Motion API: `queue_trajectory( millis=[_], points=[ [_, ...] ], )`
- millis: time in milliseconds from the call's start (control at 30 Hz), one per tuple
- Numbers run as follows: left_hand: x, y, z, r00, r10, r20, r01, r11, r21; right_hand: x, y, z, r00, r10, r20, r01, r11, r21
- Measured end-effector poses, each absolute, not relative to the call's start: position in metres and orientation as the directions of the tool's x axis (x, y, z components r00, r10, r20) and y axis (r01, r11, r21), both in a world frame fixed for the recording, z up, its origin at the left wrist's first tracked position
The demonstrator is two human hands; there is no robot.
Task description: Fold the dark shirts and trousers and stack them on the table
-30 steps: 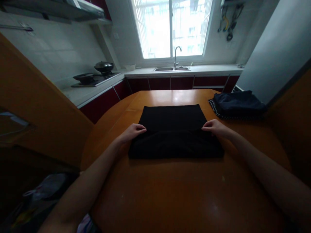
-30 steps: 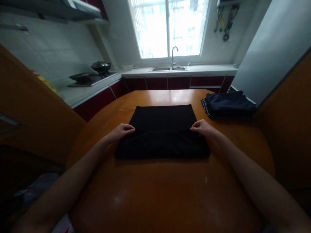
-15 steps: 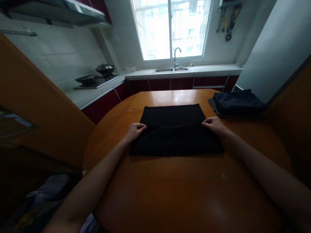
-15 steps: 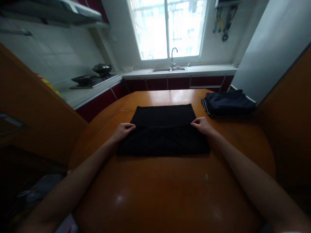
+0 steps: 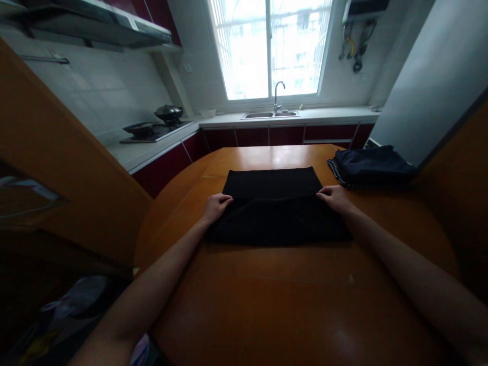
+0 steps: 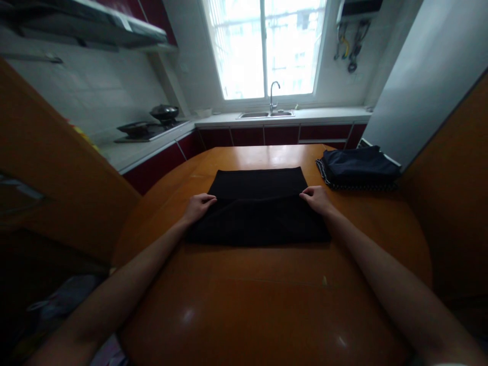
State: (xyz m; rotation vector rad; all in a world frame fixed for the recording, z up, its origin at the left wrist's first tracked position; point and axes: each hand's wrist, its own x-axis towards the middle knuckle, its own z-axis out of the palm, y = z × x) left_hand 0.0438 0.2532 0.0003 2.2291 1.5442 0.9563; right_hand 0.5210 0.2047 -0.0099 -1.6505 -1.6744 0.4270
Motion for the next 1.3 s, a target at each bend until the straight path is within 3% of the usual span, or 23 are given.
queue_trajectory(
  millis=[100, 200, 333, 467, 633, 767, 867, 1000, 1067, 1300],
  points=[
    [0.042, 0.254, 0.007, 0.250, 0.914, 0.319, 0.764, -0.389, 0.515, 0.518, 0.201, -0.006, 0.099, 0.964, 0.246, 0.804, 0.068, -0.591],
    [0.052, 0.244, 0.020, 0.321, 0.882, 0.345, 0.785, -0.452, 0.424, 0.495, 0.187, 0.005, 0.121, 0.932, 0.341, 0.898, 0.043, -0.437],
    [0.100, 0.214, 0.026, 0.574, 0.768, 0.283, 0.717, -0.639, 0.281, 0.426, 0.162, 0.011, -0.150, 0.892, 0.427, 0.886, 0.313, -0.341],
    [0.143, 0.188, 0.011, 0.696, 0.715, 0.063, 0.692, -0.692, 0.204, 0.373, 0.149, -0.003, -0.370, 0.900, 0.231, 0.855, 0.427, -0.293],
    [0.114, 0.193, 0.001, 0.620, 0.784, -0.038, 0.772, -0.601, 0.207, 0.412, 0.158, -0.018, -0.223, 0.973, 0.064, 0.930, 0.232, -0.285],
    [0.071, 0.198, 0.003, 0.512, 0.859, -0.017, 0.843, -0.498, 0.203, 0.465, 0.161, -0.021, -0.057, 0.998, 0.040, 0.960, 0.066, -0.271],
    [0.048, 0.178, 0.010, 0.503, 0.861, 0.074, 0.836, -0.507, 0.210, 0.488, 0.144, -0.019, 0.008, 0.992, 0.124, 0.950, 0.031, -0.309],
    [0.025, 0.127, 0.024, 0.667, 0.715, 0.208, 0.693, -0.698, 0.179, 0.501, 0.091, -0.011, -0.222, 0.893, 0.391, 0.887, 0.351, -0.299],
    [0.015, 0.107, 0.027, 0.713, 0.658, 0.242, 0.645, -0.751, 0.142, 0.506, 0.066, -0.008, -0.356, 0.835, 0.419, 0.836, 0.485, -0.257],
    [0.006, 0.105, 0.018, 0.711, 0.640, 0.291, 0.637, -0.762, 0.118, 0.511, 0.052, -0.002, -0.422, 0.831, 0.363, 0.831, 0.514, -0.210]
  ],
)
